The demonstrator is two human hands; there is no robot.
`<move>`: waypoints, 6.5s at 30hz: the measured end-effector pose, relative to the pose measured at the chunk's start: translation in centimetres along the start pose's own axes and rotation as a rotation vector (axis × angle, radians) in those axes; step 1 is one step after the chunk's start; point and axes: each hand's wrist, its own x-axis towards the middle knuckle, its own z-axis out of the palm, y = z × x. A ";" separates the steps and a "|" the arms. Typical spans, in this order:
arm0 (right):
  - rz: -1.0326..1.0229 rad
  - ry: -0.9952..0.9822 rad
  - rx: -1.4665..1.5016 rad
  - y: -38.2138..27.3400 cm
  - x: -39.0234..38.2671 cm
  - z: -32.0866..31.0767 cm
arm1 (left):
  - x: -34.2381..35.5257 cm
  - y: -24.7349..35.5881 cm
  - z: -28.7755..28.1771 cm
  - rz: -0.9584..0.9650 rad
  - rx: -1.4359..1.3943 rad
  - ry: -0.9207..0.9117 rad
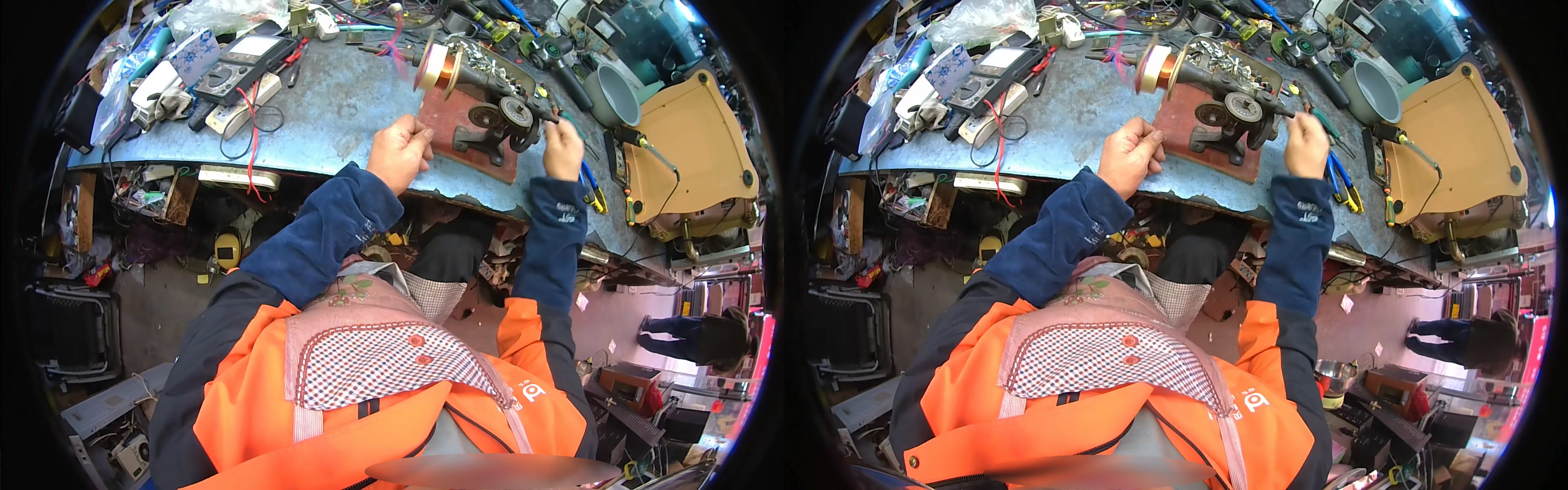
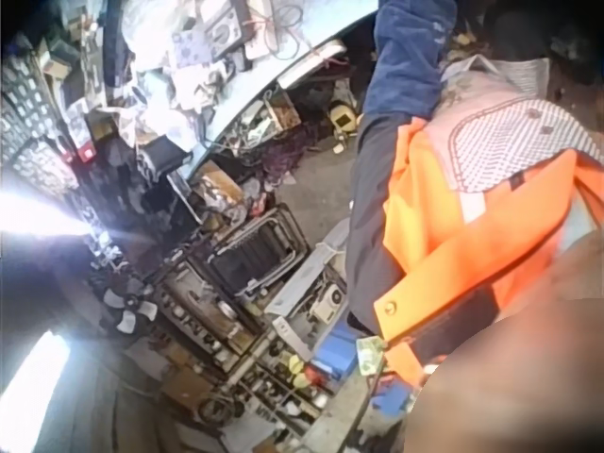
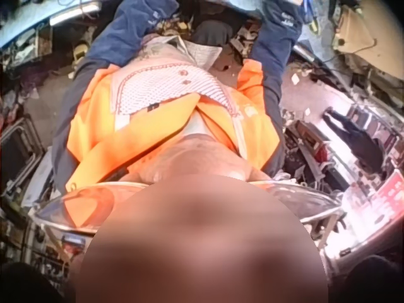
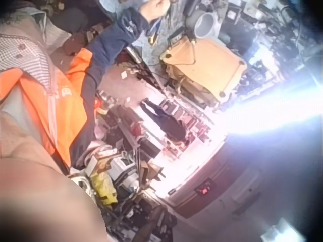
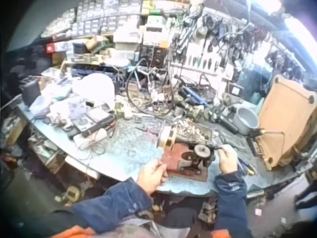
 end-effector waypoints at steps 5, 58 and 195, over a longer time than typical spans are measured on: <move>-0.091 -0.290 -0.033 -4.0 -6.5 -2.9 | -0.2 0.0 -0.3 -0.009 -0.015 0.007; -0.052 -0.249 -0.132 -1.6 -4.2 -0.9 | 0.1 -0.1 -0.4 -0.006 -0.015 0.005; 0.030 -0.114 0.184 1.6 -2.6 1.1 | -8.9 -0.8 -3.2 0.094 0.400 -0.112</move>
